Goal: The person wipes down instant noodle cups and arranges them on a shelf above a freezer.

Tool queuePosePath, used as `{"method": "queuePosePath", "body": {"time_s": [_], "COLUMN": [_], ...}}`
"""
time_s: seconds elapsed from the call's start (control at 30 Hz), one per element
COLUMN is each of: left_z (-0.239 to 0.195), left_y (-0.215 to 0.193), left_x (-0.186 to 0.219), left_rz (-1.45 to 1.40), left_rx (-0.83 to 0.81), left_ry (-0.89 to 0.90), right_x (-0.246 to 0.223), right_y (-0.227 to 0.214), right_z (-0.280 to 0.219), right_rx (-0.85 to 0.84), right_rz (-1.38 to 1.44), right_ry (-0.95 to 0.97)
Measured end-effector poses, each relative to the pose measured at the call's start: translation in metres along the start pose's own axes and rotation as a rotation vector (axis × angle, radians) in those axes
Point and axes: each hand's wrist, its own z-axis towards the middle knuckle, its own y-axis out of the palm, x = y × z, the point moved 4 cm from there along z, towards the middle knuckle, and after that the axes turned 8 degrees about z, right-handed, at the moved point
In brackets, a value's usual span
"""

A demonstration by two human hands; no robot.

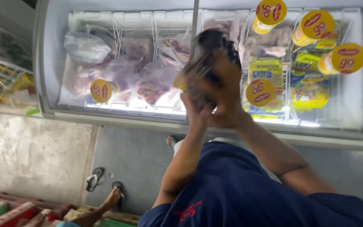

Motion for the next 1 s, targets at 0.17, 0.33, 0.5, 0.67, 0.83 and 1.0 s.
{"method": "queuePosePath", "body": {"time_s": [0.17,0.33,0.5,0.67,0.83,1.0], "left_z": [-0.016,-0.017,-0.016,-0.017,-0.037,-0.029], "left_y": [0.001,0.000,0.022,0.029,-0.011,-0.048], "left_x": [-0.013,0.022,0.057,0.025,-0.015,-0.046], "left_rz": [0.117,0.233,0.559,0.653,0.066,0.076], "left_rx": [0.081,-0.004,-0.247,-0.500,-0.584,-0.720], "left_ry": [-0.161,-0.267,-0.357,-0.274,-0.755,-0.247], "right_x": [0.024,0.050,0.057,0.075,0.049,0.019], "right_y": [-0.022,-0.038,-0.037,-0.021,-0.023,-0.025], "right_z": [0.012,0.023,0.001,-0.005,-0.019,-0.009], "right_rx": [-0.315,-0.524,-0.732,-0.817,-0.872,-0.524], "right_rz": [0.176,0.473,0.734,0.875,0.778,0.697], "right_ry": [-0.299,-0.089,0.249,0.382,0.344,-0.147]}}
